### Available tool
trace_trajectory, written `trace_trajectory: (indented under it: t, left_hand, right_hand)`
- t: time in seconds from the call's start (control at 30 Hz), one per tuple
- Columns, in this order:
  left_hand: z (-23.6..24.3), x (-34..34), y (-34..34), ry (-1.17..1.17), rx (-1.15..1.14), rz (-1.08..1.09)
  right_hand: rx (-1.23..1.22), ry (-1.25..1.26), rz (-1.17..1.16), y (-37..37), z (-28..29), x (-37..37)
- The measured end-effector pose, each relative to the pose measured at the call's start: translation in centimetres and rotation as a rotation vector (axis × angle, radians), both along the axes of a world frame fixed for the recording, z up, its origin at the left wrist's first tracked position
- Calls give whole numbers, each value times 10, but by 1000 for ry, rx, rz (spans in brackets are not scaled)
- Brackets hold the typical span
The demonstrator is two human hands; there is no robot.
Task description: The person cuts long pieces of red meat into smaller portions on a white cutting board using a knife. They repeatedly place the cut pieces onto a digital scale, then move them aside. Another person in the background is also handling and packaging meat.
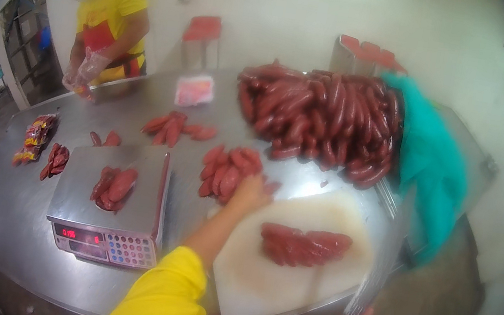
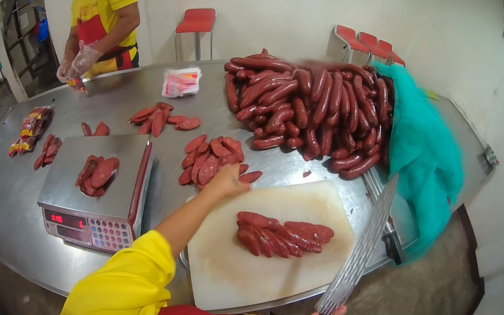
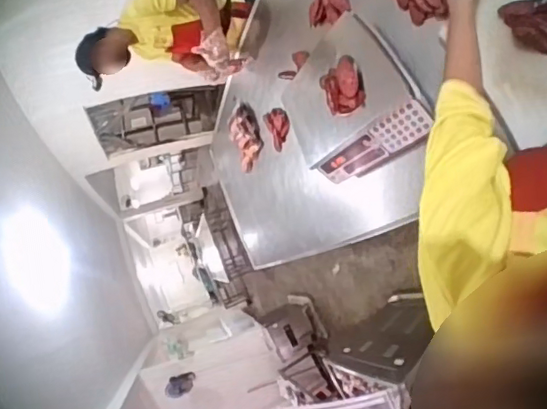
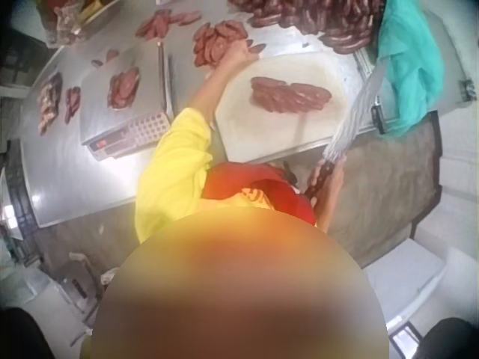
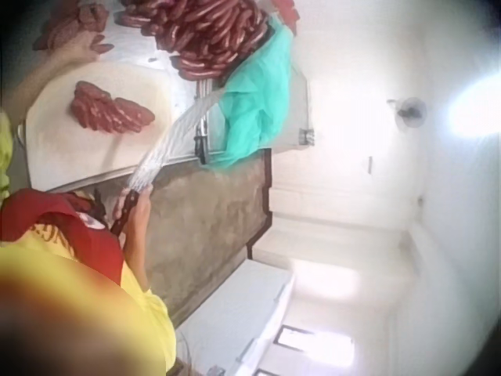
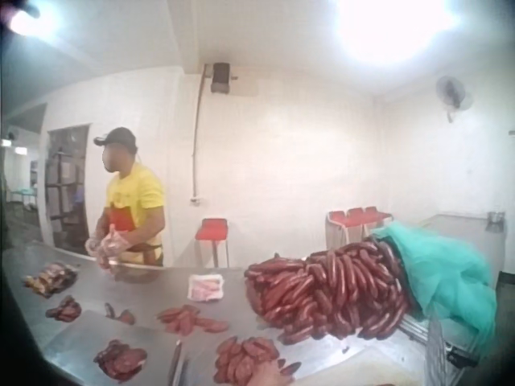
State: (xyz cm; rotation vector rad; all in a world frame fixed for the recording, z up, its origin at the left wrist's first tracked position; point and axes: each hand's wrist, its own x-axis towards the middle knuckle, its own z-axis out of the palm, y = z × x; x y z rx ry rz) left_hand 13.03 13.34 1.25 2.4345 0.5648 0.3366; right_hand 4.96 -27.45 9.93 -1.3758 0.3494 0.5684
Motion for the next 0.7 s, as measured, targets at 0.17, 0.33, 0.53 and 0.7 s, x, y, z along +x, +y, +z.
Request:
trace_trajectory:
  t: [0.17,0.33,0.53,0.7]
  left_hand:
    - [5,42,-7,340,20,195]
    - [13,28,-6,275,-190,157]
    - [2,-15,13,144,438,580]
    - [-7,-24,36,148,144,575]
  right_hand:
    - [-142,125,-192,-3,15,-11]
    - [-179,125,-256,-11,15,-14]
    - [-119,76,-217,-16,12,-4]
    - [-84,119,-149,-5,16,-4]
